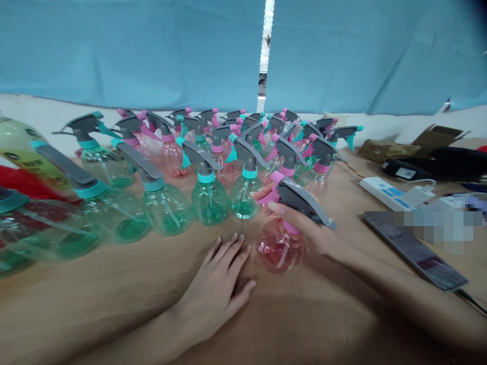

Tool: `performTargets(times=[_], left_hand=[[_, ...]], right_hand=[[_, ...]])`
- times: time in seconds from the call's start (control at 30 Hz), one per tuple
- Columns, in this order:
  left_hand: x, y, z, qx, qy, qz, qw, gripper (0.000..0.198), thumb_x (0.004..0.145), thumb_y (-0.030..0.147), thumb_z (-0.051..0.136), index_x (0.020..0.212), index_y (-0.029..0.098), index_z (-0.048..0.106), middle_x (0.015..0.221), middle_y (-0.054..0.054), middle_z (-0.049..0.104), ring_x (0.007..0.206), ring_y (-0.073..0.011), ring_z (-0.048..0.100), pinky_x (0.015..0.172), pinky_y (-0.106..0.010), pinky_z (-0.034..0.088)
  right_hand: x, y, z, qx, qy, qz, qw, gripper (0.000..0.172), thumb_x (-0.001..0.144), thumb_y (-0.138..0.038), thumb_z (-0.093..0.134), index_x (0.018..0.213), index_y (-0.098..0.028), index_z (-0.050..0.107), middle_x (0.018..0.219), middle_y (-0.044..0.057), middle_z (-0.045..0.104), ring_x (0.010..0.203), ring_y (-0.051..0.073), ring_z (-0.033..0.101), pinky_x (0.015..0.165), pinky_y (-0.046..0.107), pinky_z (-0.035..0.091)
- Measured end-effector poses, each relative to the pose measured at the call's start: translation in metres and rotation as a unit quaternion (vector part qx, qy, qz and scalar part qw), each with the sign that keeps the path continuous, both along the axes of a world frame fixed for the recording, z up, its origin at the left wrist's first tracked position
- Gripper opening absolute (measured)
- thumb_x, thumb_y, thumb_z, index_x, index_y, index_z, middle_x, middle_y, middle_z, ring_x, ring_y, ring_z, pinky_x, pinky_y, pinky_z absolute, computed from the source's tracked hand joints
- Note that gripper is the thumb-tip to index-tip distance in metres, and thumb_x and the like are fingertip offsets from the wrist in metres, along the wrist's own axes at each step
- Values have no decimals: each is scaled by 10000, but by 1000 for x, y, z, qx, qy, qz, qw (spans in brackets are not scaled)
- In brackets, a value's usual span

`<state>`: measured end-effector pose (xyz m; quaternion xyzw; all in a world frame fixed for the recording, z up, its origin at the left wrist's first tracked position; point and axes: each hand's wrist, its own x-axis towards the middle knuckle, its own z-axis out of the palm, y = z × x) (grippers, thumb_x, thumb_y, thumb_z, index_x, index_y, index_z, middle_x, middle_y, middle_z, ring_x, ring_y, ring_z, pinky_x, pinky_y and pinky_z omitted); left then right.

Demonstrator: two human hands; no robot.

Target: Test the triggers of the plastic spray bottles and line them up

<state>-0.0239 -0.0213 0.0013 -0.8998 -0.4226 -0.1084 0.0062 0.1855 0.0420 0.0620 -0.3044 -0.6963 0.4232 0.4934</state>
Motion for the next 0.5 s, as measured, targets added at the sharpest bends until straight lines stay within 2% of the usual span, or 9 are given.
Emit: performTargets(times=[0.37,0.5], left_hand=[[-1,0,-1,2,-13,-4,1000,496,938,391,499,1341,102,473,1434,-157,446,1328,-303,393,1095,-522,293],[0,0,-1,0,-8,-4,1000,501,934,391,506,1338,96,476,1428,-161,451,1326,-304,396,1093,-524,294]], right_hand=[[-2,-1,4,5,13,11,1000,200,849,-371,628,1012,-255,617,1027,9,658,928,173,609,884,348,473],[-2,-1,3,-8,-1,6,1000,244,852,-383,620,1072,-277,603,1002,8,653,918,179,611,887,367,474]])
